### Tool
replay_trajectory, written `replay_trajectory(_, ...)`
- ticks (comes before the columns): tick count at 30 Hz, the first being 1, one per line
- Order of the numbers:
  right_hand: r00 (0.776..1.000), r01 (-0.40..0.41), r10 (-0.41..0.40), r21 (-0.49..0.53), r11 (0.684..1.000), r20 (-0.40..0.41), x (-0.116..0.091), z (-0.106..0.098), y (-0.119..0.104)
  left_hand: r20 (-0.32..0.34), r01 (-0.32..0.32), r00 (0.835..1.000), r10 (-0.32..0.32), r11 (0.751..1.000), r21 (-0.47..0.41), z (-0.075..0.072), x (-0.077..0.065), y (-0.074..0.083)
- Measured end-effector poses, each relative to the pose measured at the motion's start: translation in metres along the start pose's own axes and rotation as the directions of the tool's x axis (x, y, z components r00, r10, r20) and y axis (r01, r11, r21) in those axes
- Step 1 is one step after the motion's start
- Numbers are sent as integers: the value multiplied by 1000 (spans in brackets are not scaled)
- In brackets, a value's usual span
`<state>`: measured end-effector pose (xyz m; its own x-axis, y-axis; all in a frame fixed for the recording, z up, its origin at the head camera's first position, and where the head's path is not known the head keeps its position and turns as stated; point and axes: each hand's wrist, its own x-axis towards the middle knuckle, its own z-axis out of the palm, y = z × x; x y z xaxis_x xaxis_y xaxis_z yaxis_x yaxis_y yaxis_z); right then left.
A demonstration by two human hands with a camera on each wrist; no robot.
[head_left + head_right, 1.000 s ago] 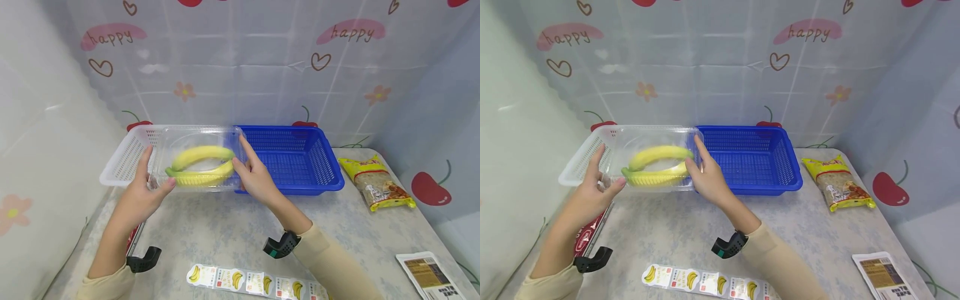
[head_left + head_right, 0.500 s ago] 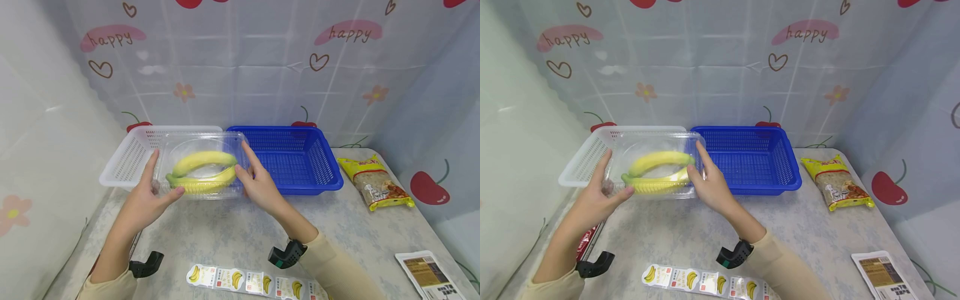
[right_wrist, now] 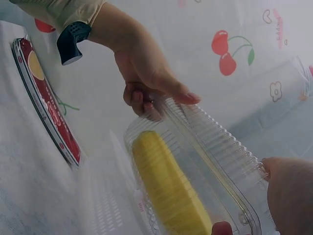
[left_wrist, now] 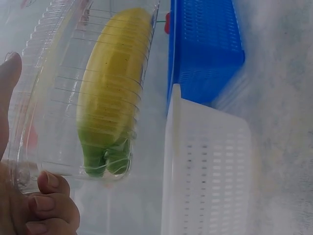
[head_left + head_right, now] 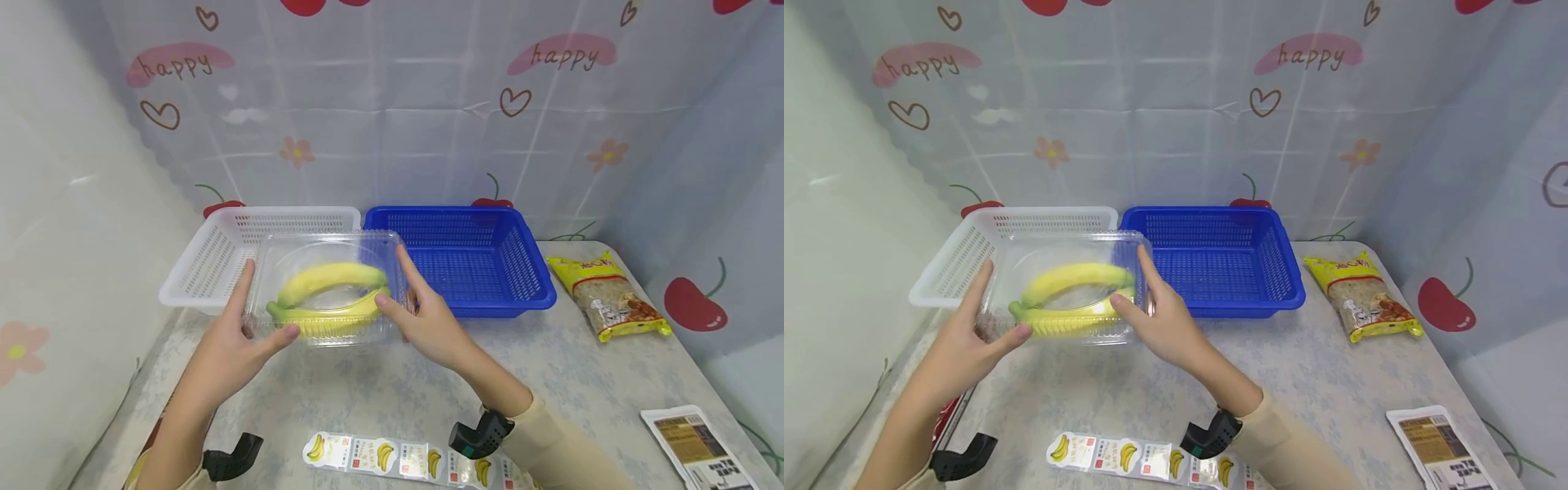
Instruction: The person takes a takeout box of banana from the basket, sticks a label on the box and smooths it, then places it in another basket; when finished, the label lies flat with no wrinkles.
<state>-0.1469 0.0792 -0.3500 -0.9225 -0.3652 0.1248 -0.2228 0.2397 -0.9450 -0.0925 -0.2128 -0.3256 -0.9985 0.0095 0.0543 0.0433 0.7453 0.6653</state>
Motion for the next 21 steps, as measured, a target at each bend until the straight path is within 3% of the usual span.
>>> replay_trajectory(7,1000,-22,23,-105,994,10,-15,-2,-1,-8,19,1000,-18,999,36,4,-15,2)
replay_trajectory(14,997,-67,74,-210,975,24,-30,-4,1,5,90,996,-91,989,117,11,-29,7)
replay_trajectory(21,996,-77,88,-267,961,30,-44,-6,8,33,117,992,-123,982,151,21,-37,9)
